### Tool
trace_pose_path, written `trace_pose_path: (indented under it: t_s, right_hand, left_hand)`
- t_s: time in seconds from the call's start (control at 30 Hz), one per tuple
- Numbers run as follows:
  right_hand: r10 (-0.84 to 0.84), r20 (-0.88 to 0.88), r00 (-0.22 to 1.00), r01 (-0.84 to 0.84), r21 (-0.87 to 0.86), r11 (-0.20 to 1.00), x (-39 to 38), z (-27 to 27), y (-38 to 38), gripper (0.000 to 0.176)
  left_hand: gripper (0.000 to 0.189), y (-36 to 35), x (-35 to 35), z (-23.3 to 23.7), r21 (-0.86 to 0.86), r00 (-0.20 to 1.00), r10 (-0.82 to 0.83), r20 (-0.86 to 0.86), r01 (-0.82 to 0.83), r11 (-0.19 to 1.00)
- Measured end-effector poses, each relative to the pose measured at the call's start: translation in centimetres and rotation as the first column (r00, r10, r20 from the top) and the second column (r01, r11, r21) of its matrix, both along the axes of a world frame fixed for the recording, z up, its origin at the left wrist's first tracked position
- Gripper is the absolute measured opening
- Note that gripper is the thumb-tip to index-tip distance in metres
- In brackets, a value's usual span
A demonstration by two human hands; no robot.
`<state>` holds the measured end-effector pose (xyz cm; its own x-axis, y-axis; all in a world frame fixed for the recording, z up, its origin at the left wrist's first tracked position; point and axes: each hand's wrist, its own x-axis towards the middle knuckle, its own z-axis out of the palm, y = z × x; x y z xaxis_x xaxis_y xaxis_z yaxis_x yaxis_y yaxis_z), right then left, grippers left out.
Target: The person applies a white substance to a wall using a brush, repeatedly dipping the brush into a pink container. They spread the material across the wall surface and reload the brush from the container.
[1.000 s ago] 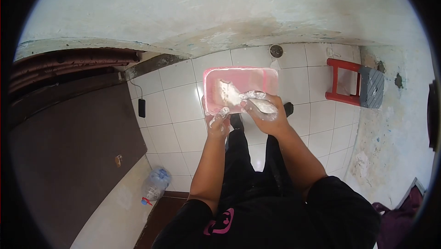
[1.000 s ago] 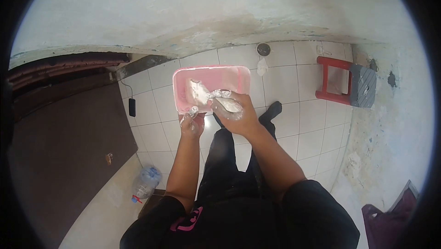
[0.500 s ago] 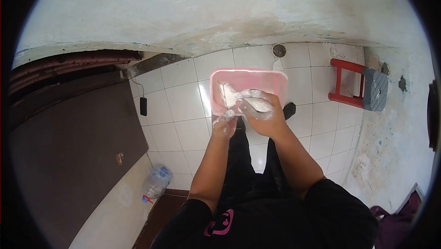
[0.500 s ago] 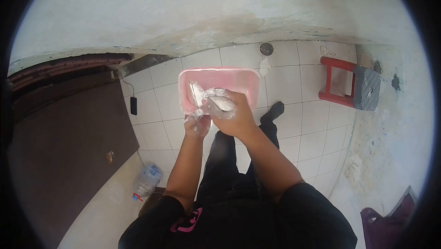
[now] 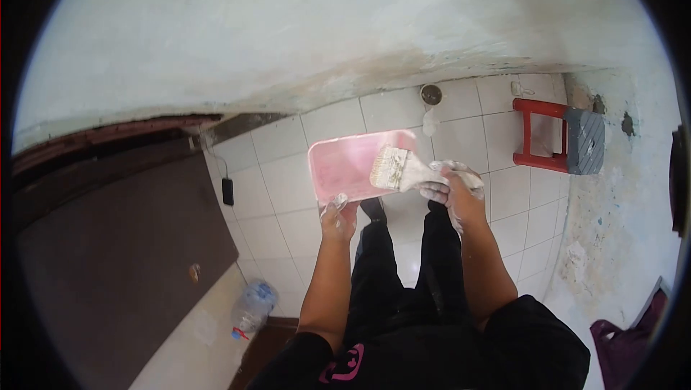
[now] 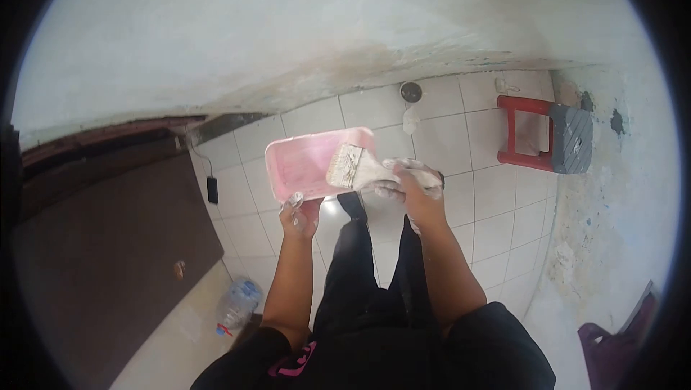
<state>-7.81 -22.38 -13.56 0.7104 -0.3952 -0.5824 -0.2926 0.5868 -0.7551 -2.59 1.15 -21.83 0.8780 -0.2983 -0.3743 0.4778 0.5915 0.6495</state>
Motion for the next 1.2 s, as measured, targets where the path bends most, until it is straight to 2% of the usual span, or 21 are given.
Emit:
trace_pose_path:
  t_s: [0.03,0.07,0.13,0.2,0.23,0.27,0.33,0.4,0.47,0.5,0.53,0.6,0.73,0.8,0.83,0.9,0.97,1.03,1.1,1.13,1.2]
  right_hand:
    - [-0.111,0.006,0.994,0.107,0.21,0.972,-0.4,-0.2,-0.8,0.028]
    - [-0.217,-0.006,0.976,0.2,0.413,0.889,-0.8,-0.7,-1.8,0.034]
    - [-0.279,0.053,0.959,0.226,0.452,0.863,-1.3,-2.3,-3.0,0.041]
    - [-0.505,0.191,0.841,0.321,0.575,0.752,-0.7,-2.7,-4.3,0.042]
    - [-0.553,0.206,0.807,0.352,0.583,0.732,-0.3,-2.7,-4.9,0.045]
    - [-0.567,0.214,0.796,0.362,0.583,0.728,0.4,-2.8,-5.5,0.045]
    - [-0.705,0.212,0.677,0.581,0.435,0.689,2.5,-2.3,-6.4,0.048]
    - [-0.731,0.274,0.625,0.604,0.423,0.675,3.7,-2.6,-7.2,0.046]
    - [-0.739,0.38,0.556,0.69,0.286,0.665,4.8,-2.4,-7.7,0.039]
    - [-0.742,0.442,0.504,0.692,0.308,0.653,5.1,-2.5,-7.8,0.038]
    - [-0.745,0.44,0.501,0.696,0.308,0.649,5.5,-2.4,-8.0,0.038]
    - [-0.788,0.452,0.418,0.715,0.372,0.592,6.6,-2.4,-8.3,0.036]
    - [-0.776,0.502,0.381,0.665,0.435,0.607,9.6,-4.3,-8.3,0.032]
    - [-0.751,0.491,0.441,0.714,0.314,0.625,11.5,-6.1,-7.7,0.03]
    - [-0.752,0.49,0.441,0.716,0.313,0.624,11.4,-6.7,-7.8,0.03]
    - [-0.76,0.408,0.506,0.756,0.215,0.618,11.1,-7.7,-7.8,0.027]
    - [-0.773,0.348,0.53,0.756,0.22,0.617,10.1,-8.6,-7.5,0.026]
    - [-0.781,0.305,0.545,0.756,0.225,0.615,9.5,-7.3,-7.8,0.025]
    - [-0.811,0.341,0.476,0.759,0.306,0.575,8.7,-5.6,-7.9,0.024]
    - [-0.81,0.336,0.48,0.757,0.309,0.576,8.8,-4.6,-8.0,0.024]
    - [-0.772,0.515,0.373,0.691,0.401,0.602,9.0,-3.1,-8.3,0.024]
  left_hand:
    - [0.067,-0.4,0.6,0.8,0.074,1.0,-0.006,-0.019,0.008,0.997]
    - [0.066,-0.7,1.1,1.2,0.148,0.999,-0.011,-0.038,0.017,0.989]
    - [0.062,-0.5,2.0,1.4,0.101,0.998,-0.058,-0.006,0.058,0.993]
    - [0.061,-0.8,3.0,1.9,0.025,0.999,-0.039,0.031,0.038,0.999]
    - [0.062,-1.2,3.4,2.2,0.112,0.999,-0.035,0.015,0.033,0.993]
    - [0.062,-1.5,3.9,2.6,0.108,0.998,-0.054,0.022,0.051,0.993]
    - [0.065,-2.3,4.6,3.2,0.153,0.997,-0.072,0.026,0.067,0.986]
    - [0.067,-2.7,4.9,3.0,0.111,0.995,-0.095,0.03,0.092,0.99]
    - [0.068,-3.0,4.9,2.8,0.075,0.993,-0.112,0.021,0.11,0.991]
    - [0.068,-3.1,4.9,2.7,0.072,0.991,-0.135,0.026,0.133,0.989]
    - [0.068,-3.3,4.8,2.6,0.069,0.987,-0.155,0.03,0.153,0.986]
    - [0.068,-3.8,4.5,2.6,0.078,0.986,-0.163,0.018,0.161,0.984]
    - [0.071,-4.5,4.2,2.1,0.095,0.988,-0.151,-0.042,0.155,0.983]
    - [0.072,-4.6,4.2,1.9,0.113,0.985,-0.168,-0.044,0.172,0.979]
    - [0.073,-4.7,4.2,1.8,0.123,0.983,-0.18,-0.038,0.183,0.975]
    - [0.075,-4.5,4.3,1.2,0.112,0.982,-0.185,-0.026,0.187,0.976]
    - [0.076,-4.2,4.0,1.1,0.096,0.981,-0.191,-0.019,0.192,0.977]
    - [0.073,-5.1,4.5,1.7,0.072,0.979,-0.204,-0.016,0.204,0.976]
    - [0.072,-5.1,4.5,1.3,0.034,0.98,-0.2,-0.006,0.2,0.979]
    - [0.072,-4.9,4.5,1.1,0.0,0.979,-0.202,0.0,0.202,0.979]
    - [0.071,-4.8,4.4,0.8,-0.014,0.98,-0.198,-0.002,0.198,0.98]
